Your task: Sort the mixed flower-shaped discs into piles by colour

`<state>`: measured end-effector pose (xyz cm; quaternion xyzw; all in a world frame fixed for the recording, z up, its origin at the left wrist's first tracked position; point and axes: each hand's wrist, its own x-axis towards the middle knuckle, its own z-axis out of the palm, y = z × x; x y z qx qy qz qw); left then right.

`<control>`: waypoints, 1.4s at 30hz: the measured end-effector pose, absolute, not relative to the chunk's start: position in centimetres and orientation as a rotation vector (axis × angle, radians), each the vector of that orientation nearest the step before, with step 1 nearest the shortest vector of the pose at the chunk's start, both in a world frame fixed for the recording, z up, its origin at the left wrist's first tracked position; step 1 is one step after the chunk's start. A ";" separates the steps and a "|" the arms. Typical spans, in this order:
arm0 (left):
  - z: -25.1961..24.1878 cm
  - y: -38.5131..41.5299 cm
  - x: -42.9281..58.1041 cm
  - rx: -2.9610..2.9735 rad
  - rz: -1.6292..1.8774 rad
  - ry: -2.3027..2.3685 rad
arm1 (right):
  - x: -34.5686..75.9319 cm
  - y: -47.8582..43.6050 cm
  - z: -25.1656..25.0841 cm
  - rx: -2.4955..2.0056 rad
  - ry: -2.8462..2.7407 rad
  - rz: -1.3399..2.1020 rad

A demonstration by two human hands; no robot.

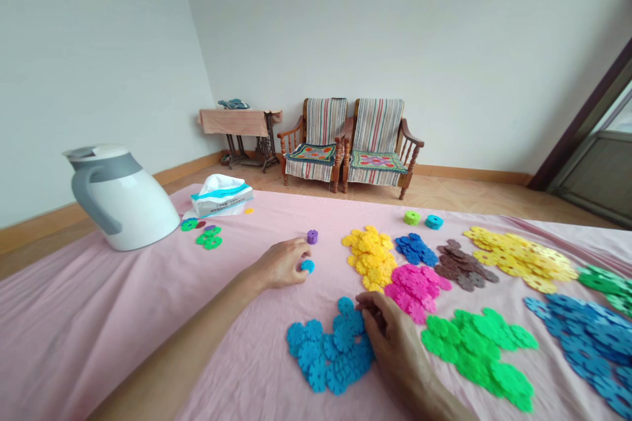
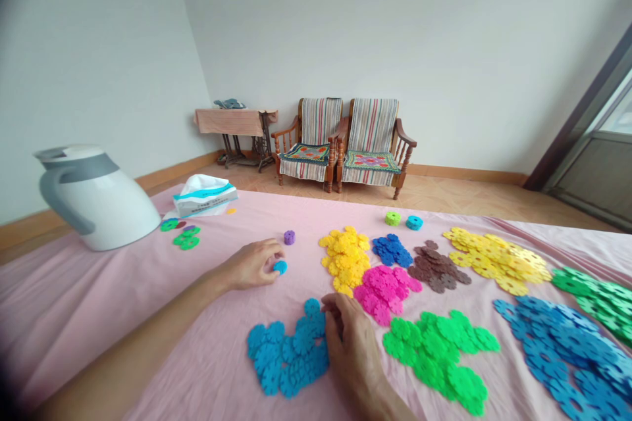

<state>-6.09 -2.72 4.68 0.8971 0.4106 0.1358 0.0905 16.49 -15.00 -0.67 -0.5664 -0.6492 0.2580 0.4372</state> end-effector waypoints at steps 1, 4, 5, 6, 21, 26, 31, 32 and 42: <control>4.9 -2.8 -6.0 2.659 0.434 1.214 | 16.5 -15.0 -0.6 -1.403 -1.576 0.663; 5.5 -3.4 -5.4 2.630 0.469 1.109 | 16.4 -15.0 -0.7 -1.405 -1.405 0.708; 5.6 -3.8 -4.9 2.621 0.451 1.037 | 16.5 -14.9 -0.8 -1.408 -1.348 0.710; 5.6 -4.2 -4.4 2.614 0.428 0.955 | 16.5 -14.9 -0.9 -1.408 -1.301 0.706; 4.7 -7.1 -1.0 2.693 0.191 0.652 | 17.1 -14.6 -1.0 -1.364 -1.316 0.789; 4.2 -6.9 -1.1 2.612 0.326 0.697 | 16.8 -14.6 -1.1 -1.365 -1.323 0.815; 5.2 -5.4 -2.6 2.521 0.439 0.804 | 16.8 -14.4 -1.6 -1.362 -1.294 0.763; 5.5 -4.9 -3.1 2.501 0.474 0.841 | 16.9 -14.4 -1.6 -1.371 -1.319 0.778; 4.9 -1.9 -7.0 2.489 0.502 1.144 | 17.2 -14.1 -1.9 -1.376 -1.387 0.783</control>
